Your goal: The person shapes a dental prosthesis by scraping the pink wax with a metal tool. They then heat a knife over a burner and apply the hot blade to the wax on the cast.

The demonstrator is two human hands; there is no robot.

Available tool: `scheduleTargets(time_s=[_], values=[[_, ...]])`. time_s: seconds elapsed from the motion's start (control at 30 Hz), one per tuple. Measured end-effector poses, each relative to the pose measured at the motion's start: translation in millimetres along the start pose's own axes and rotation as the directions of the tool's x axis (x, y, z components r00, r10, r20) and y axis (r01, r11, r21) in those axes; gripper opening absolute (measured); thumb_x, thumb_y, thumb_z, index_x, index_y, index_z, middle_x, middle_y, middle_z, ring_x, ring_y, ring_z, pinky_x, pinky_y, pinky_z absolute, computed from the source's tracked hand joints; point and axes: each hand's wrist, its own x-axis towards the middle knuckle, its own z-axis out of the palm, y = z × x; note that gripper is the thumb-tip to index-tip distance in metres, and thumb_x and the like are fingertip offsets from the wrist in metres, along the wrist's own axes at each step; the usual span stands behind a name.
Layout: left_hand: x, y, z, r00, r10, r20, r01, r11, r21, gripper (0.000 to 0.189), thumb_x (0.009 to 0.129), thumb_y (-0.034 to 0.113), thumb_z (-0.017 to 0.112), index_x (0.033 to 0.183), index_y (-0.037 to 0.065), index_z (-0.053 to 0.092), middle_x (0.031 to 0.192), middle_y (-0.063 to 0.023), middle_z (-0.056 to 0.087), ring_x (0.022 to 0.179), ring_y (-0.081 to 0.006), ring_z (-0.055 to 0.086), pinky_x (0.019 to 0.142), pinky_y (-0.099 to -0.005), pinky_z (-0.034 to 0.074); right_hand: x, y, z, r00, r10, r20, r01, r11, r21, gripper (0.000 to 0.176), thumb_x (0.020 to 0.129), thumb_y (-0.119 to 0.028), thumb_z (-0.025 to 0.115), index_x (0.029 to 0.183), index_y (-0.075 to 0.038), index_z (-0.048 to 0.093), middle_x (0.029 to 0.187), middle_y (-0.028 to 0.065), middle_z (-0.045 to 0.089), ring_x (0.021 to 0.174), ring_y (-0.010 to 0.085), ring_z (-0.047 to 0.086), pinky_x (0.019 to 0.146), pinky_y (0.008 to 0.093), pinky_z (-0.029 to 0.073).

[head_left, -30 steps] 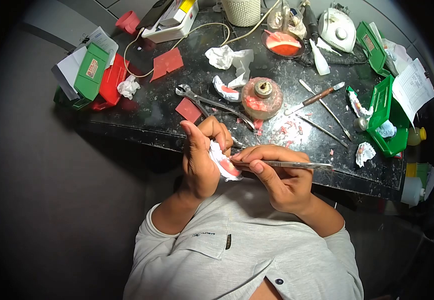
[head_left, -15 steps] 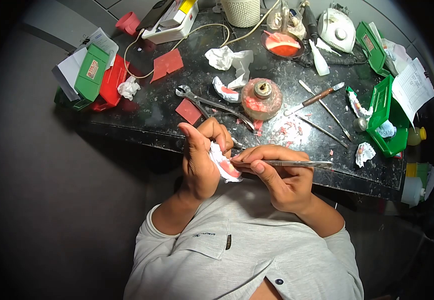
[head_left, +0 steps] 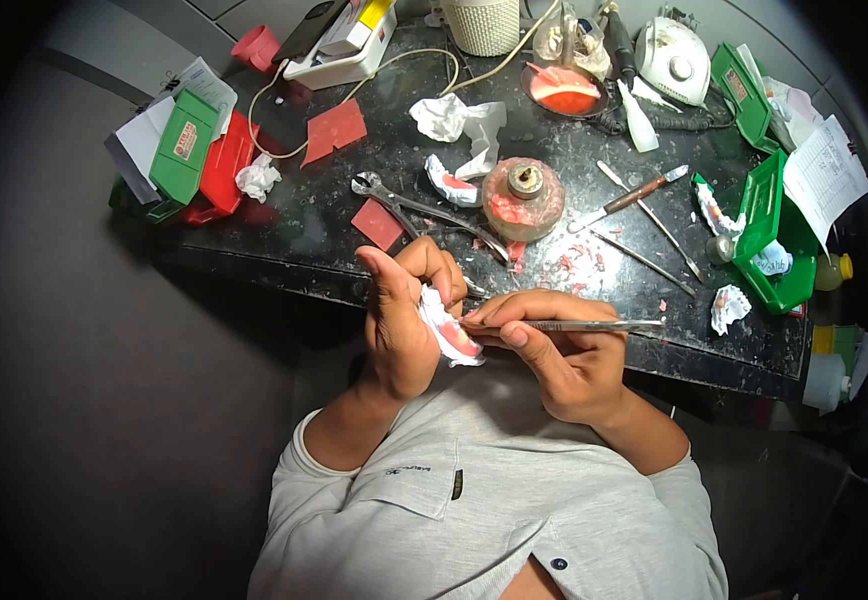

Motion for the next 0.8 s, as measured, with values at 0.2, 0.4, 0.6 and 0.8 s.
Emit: scheduleTargets(time_s=[0.2,0.4,0.6,0.8], values=[[0,1,2,1.0,-0.006,-0.014,0.006,1.0,0.002,0.077,0.102,0.074,0.008,0.075,0.008,0.039,0.065,-0.0024,0.041,0.056,-0.0095,0.031,0.054,-0.0249,0.028,-1,-1,2,1.0,0.014,-0.005,-0.014,1.0,0.028,0.012,0.098,0.004,0.063,0.106,0.01,0.07,0.103,0.0164,0.074,0.096,0.0191,0.072,0.087,0.0297,0.057],[0,1,0,1.0,-0.023,0.005,0.023,1.0,-0.001,0.077,0.101,0.075,0.01,0.075,0.008,0.039,0.064,-0.0024,0.04,0.056,-0.0095,0.03,0.053,-0.0245,0.027,-2,0,2,1.0,0.02,0.01,-0.021,0.997,0.068,0.012,0.099,0.004,0.061,0.106,0.01,0.069,0.104,0.0173,0.074,0.099,0.0203,0.071,0.089,0.0305,0.057],[4,4,-9,0.978,-0.168,0.123,0.196,0.943,-0.27,0.076,0.101,0.075,0.013,0.08,0.008,0.041,0.071,-0.0036,0.04,0.058,-0.0111,0.033,0.054,-0.025,0.03,-3,-3,-3,0.998,-0.021,-0.051,0.028,0.991,0.129,0.013,0.1,0.002,0.061,0.109,0.011,0.064,0.102,0.0192,0.072,0.102,0.0237,0.071,0.092,0.0335,0.058],[6,8,-16,0.948,-0.02,0.318,0.137,0.927,-0.35,0.058,0.091,0.058,0.067,0.106,0.007,0.044,0.095,-0.006,0.044,0.072,-0.0125,0.043,0.063,-0.0263,0.038,3,-3,-21,0.965,-0.208,-0.159,0.217,0.975,0.042,0.017,0.106,-0.013,0.056,0.099,0.002,0.051,0.086,0.0205,0.071,0.089,0.0274,0.074,0.088,0.0443,0.061]])
